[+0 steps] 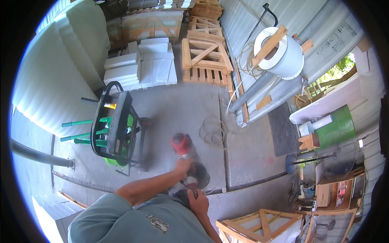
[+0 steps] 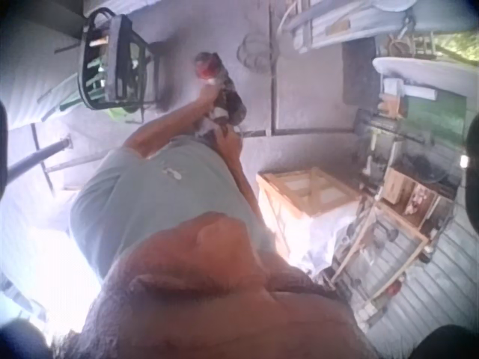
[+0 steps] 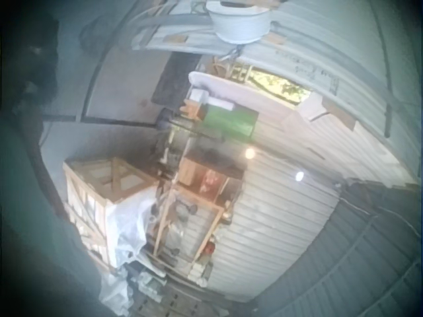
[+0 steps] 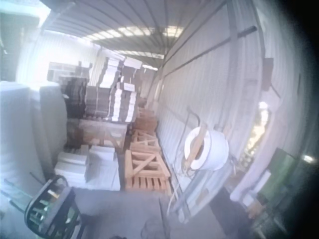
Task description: The person assembles a wooden frame by placing planks together and securing them with a nail gun. They walk around the workshop to retrieve the tool and return to the frame to drive nails into the joints.
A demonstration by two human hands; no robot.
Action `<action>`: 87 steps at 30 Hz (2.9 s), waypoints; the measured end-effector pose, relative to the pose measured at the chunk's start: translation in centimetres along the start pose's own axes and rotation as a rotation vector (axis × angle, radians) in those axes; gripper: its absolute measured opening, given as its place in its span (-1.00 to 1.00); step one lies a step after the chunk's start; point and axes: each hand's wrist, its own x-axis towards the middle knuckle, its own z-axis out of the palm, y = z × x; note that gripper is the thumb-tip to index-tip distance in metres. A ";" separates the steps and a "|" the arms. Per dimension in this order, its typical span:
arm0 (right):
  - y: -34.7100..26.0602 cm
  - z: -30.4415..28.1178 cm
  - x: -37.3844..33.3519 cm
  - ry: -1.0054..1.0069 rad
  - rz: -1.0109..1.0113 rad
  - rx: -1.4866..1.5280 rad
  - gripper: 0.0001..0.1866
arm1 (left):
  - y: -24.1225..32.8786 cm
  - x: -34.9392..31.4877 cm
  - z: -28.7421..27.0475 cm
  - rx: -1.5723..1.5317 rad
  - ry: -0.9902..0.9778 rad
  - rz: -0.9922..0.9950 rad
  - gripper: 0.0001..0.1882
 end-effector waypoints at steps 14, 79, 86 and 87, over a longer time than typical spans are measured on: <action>4.0 -3.7 10.6 -0.018 0.009 -0.010 -0.52 | 1.6 7.1 8.7 0.096 0.039 0.010 -0.83; -41.3 -5.2 91.4 -0.310 -0.141 -0.251 -0.49 | 68.5 63.0 20.6 -0.237 0.339 -0.037 -0.80; -48.3 -4.4 94.1 -0.230 -0.063 -0.100 -0.54 | 74.1 65.8 19.5 -0.187 0.322 -0.065 -0.80; -48.6 -4.2 94.5 -0.238 -0.078 -0.121 -0.54 | 74.5 66.0 19.4 -0.176 0.316 -0.075 -0.80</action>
